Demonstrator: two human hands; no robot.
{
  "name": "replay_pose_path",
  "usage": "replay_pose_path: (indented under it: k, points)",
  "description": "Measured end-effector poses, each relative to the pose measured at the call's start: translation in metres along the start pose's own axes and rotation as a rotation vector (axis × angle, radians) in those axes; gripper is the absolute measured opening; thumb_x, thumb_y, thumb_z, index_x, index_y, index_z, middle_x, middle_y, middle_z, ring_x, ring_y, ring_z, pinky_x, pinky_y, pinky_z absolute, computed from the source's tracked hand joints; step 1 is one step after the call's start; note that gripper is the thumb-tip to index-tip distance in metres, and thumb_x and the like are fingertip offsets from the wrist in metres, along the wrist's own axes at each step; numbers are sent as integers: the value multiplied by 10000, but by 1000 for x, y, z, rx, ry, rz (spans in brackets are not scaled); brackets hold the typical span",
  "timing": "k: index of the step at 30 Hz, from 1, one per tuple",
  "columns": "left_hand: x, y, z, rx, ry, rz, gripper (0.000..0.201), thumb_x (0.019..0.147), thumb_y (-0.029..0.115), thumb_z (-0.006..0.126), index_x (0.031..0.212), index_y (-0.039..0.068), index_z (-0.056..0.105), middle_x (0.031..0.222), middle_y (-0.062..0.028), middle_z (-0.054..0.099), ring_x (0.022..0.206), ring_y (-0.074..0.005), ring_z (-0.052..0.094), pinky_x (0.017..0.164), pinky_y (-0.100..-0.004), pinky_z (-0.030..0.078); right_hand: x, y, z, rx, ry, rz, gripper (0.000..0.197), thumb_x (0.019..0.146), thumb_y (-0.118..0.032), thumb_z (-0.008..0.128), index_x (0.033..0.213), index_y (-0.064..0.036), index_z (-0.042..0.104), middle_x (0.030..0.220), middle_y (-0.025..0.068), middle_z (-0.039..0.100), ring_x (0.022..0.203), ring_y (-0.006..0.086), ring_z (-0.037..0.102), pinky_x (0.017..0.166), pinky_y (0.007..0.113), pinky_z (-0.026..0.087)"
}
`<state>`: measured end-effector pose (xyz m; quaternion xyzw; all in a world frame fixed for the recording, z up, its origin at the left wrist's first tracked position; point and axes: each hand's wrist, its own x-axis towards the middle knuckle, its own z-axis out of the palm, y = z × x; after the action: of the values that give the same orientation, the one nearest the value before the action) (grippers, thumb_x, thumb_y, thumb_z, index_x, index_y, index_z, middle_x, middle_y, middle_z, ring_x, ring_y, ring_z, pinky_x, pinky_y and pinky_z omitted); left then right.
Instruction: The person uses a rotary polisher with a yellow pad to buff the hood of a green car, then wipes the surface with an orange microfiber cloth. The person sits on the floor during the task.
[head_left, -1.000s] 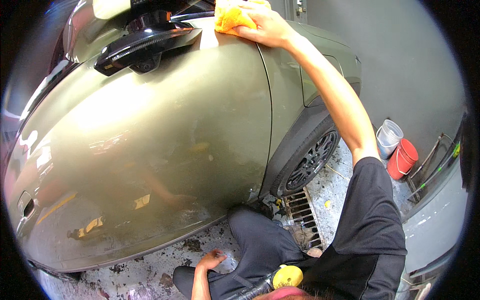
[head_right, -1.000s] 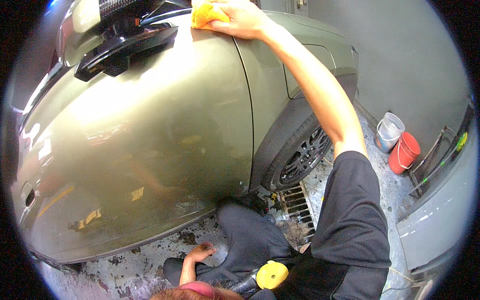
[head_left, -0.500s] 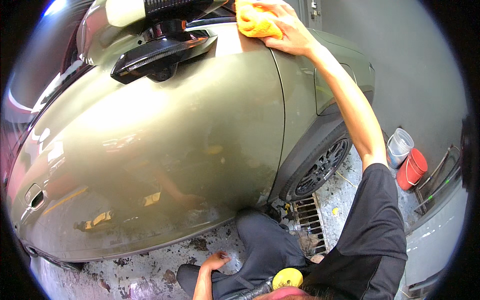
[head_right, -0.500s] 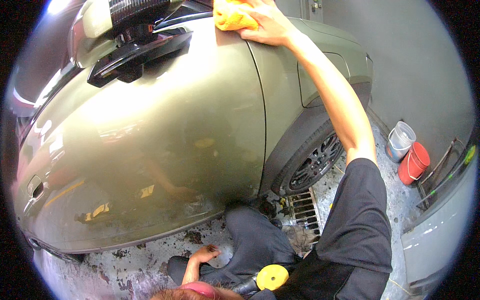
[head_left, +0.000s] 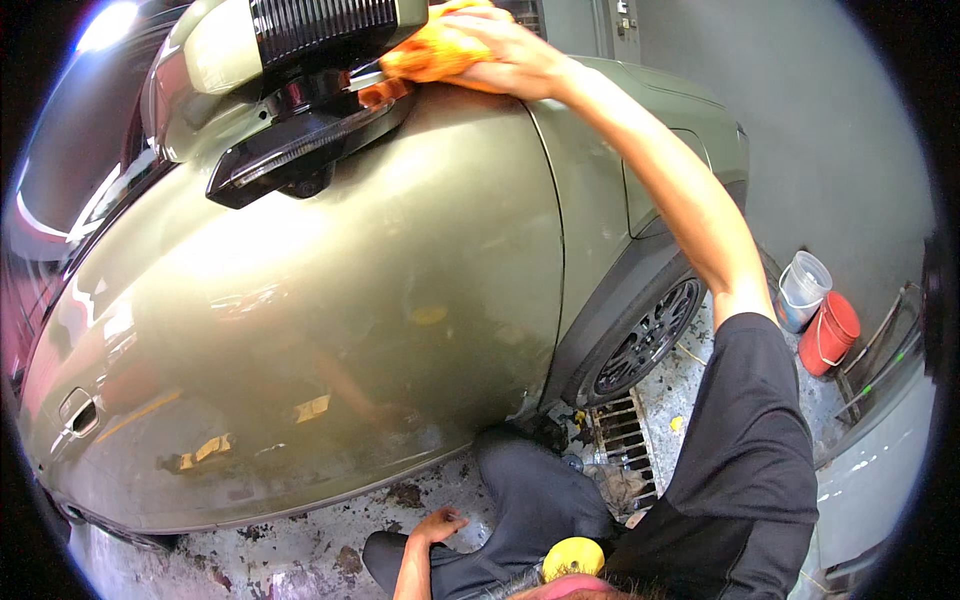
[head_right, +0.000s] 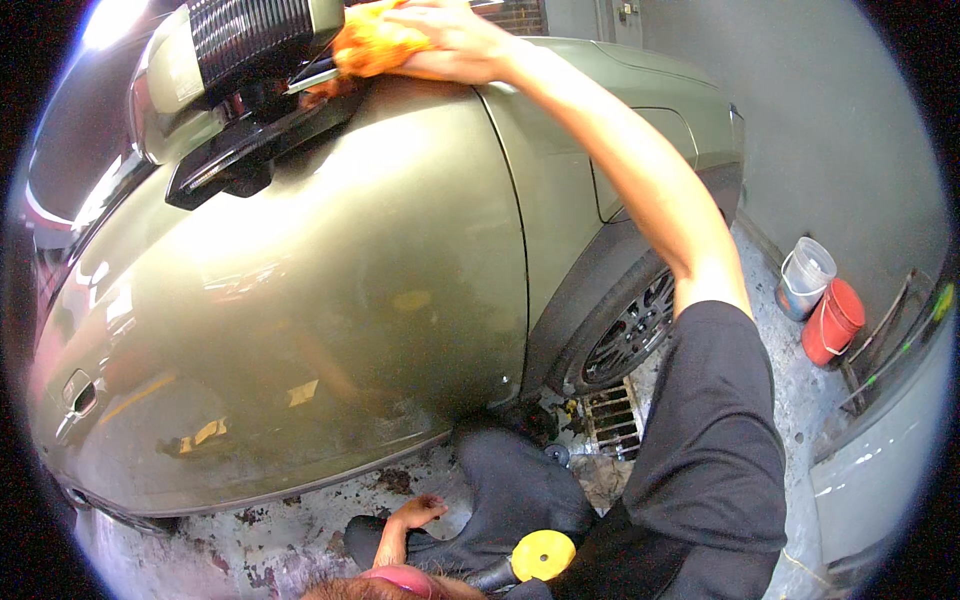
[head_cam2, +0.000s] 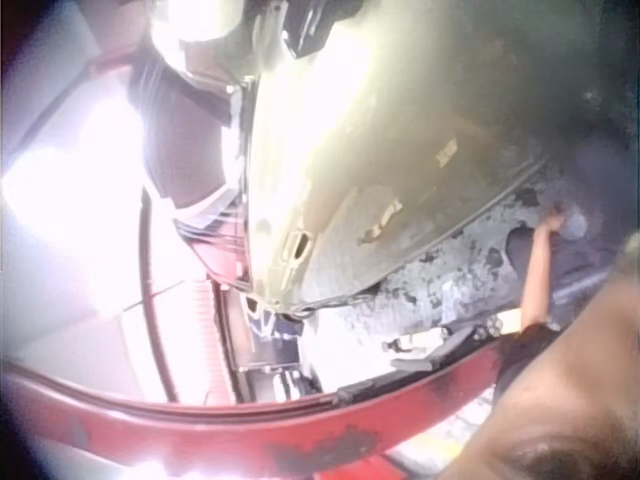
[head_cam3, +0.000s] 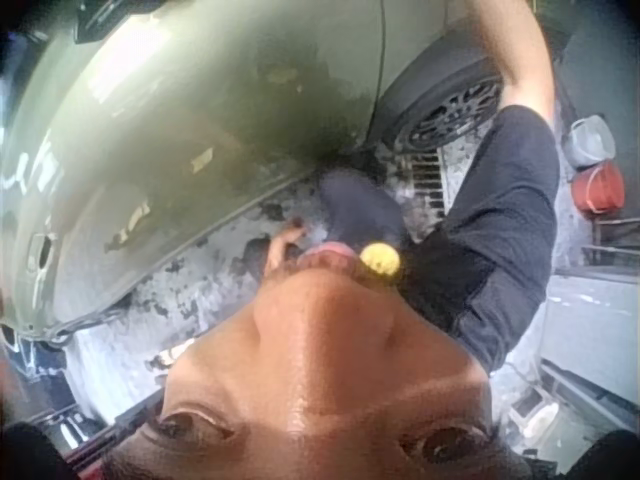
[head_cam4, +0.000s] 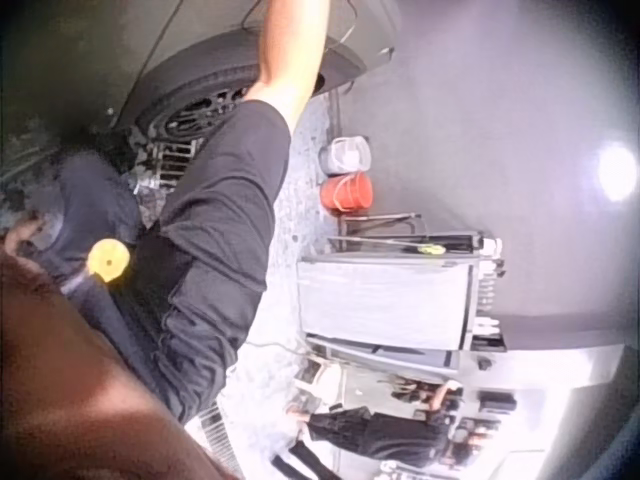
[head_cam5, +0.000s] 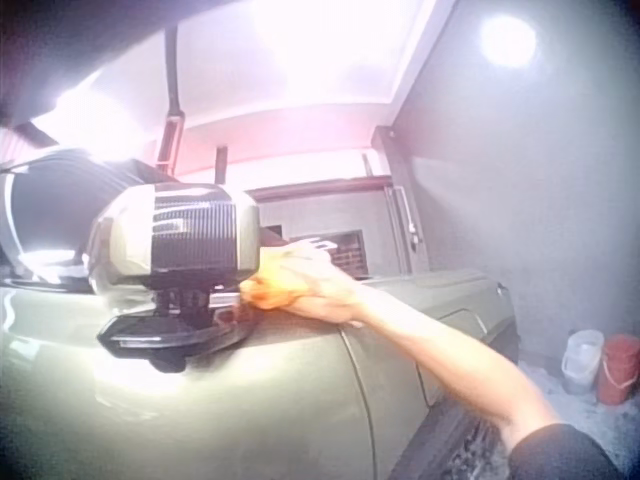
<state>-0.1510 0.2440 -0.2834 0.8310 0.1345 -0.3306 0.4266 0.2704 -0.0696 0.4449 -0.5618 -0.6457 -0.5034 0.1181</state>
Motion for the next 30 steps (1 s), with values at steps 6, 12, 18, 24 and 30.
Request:
replay_pose_path:
  k: [6, 12, 18, 24, 30]
  points:
    - [-9, 15, 7, -1, 59, 34, 824, 894, 623, 817, 1437, 21, 670, 1264, -196, 780, 1143, -293, 751, 1003, -411, 571, 12, -20, 27, -48, 126, 34, 532, 1025, -291, 707, 1492, -46, 631, 1543, 169, 625, 1467, 361, 530, 1256, 483, 378]
    - [-2, 6, 4, 5, 9, -11, 816, 908, 592, 806, 1466, 18, 650, 1233, -223, 789, 1219, -327, 733, 1057, -405, 557, 62, -43, 10, 5, 118, -147, 508, 932, -346, 744, 1403, -164, 691, 1345, 111, 679, 1236, 363, 622, 1049, 488, 508]
    - [-10, 12, 9, 36, 34, 15, 818, 914, 611, 785, 1464, 21, 649, 1289, -231, 772, 1237, -338, 728, 1068, -411, 554, 33, -41, 26, -184, 267, 50, 685, 905, -350, 740, 1549, -172, 588, 1442, 128, 643, 1377, 361, 549, 1232, 491, 360]
    - [-17, 16, 8, 56, 1, -43, 840, 918, 621, 776, 1478, 9, 640, 1371, -222, 747, 1289, -329, 710, 1089, -404, 542, 63, -26, 31, 72, 24, 52, 724, 964, -381, 706, 1634, -198, 499, 1557, 121, 601, 1384, 368, 537, 1195, 509, 392]
    - [-32, 24, 8, 104, 44, 8, 814, 939, 595, 773, 1485, 7, 635, 1383, -234, 739, 1284, -320, 713, 1081, -404, 546, 20, -1, 6, -185, 72, -129, 765, 986, -423, 690, 1663, -155, 457, 1644, 127, 542, 1519, 377, 463, 1274, 517, 312]
